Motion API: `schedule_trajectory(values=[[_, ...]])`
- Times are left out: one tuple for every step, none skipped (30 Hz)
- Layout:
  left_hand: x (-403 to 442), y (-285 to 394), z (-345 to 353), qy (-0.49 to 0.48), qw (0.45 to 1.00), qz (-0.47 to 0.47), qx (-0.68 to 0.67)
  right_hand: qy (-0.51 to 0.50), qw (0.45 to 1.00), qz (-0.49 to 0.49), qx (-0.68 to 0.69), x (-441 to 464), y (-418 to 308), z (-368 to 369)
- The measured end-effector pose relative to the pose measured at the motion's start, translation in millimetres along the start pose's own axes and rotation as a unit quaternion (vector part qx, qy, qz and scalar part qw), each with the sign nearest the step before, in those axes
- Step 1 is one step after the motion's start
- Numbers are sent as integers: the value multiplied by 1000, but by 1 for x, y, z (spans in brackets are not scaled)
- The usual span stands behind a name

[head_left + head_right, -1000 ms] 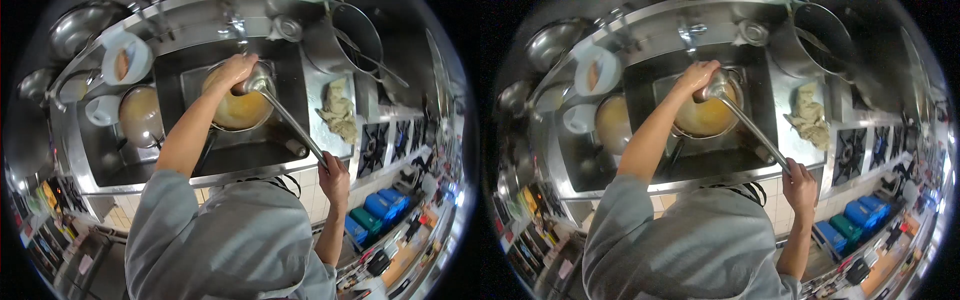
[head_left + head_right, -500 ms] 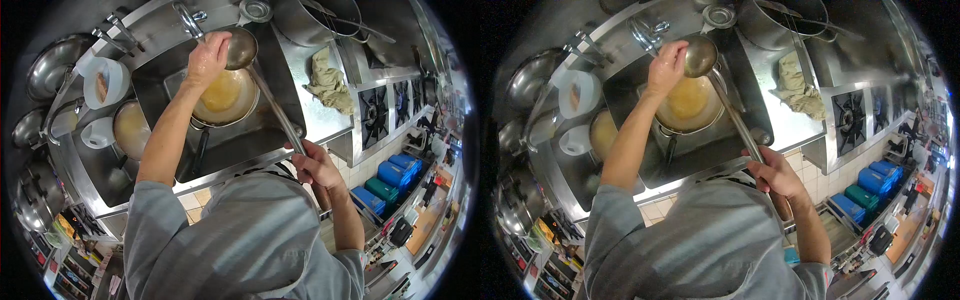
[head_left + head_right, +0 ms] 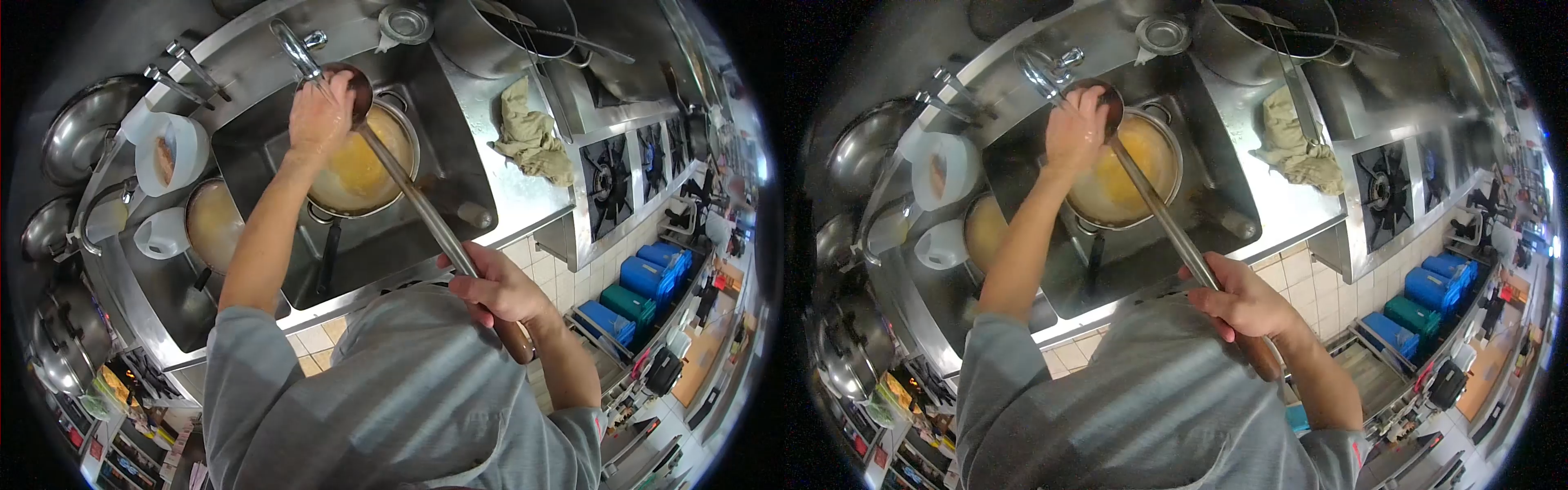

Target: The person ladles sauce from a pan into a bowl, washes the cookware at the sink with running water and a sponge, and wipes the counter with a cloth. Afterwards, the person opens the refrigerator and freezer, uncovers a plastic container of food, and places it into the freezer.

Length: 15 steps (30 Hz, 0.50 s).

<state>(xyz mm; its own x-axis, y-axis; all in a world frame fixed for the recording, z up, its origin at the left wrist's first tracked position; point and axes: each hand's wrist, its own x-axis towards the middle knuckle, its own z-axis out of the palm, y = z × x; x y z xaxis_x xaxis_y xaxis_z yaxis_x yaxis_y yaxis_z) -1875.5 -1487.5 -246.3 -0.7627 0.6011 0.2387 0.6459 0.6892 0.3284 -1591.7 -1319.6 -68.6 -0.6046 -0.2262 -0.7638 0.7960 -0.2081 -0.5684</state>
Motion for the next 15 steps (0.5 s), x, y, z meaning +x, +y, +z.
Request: schedule_trajectory(values=[[-1, 9, 1, 45, 998, 19, -30, 6, 1000, -12, -14, -1, -2, 3], [-3, 14, 2, 91, 993, 37, -59, 3, 1000, -13, -15, -2, -6, 5], [-4, 14, 3, 30, 992, 18, -124, 32, 999, -1, -24, -3, -9, 6], [-1, 10, 0, 33, 992, 15, -121, 61, 998, 9, -34, -3, -11, 7], [3, 5, -3, -99, 992, -30, -66, 57, 998, 8, -37, -3, -10, 7], [3, 3, -8, -229, 970, -76, -12, 67, 996, 6, -65, -6, -6, 6], [1, 1, -9, -169, 981, -92, 17, 75, 993, 3, -93, -8, -3, 6], [-4, -6, -1, -168, 981, -97, 18, 71, 993, 4, -96, -9, 1, 5], [-7, -9, 2, -11, 985, -127, -120, 96, 989, -18, -114, -10, 5, 5], [-13, -13, 5, 143, 945, -150, -252, 121, 984, -37, -128, -11, 9, 6], [-21, -10, 11, 201, 918, -188, -286, 117, 984, -34, -126, -11, 11, 5], [-23, -2, 16, 198, 919, -192, -282, 124, 986, -44, -100, -12, 13, 4], [-21, 4, 23, 258, 885, -197, -334, 132, 987, -56, -74, -12, 13, 4], [-20, 11, 29, 316, 844, -200, -384, 129, 987, -54, -73, -12, 12, 5], [-17, 17, 33, 259, 800, -180, -511, 139, 986, -51, -75, -13, 9, 5]])
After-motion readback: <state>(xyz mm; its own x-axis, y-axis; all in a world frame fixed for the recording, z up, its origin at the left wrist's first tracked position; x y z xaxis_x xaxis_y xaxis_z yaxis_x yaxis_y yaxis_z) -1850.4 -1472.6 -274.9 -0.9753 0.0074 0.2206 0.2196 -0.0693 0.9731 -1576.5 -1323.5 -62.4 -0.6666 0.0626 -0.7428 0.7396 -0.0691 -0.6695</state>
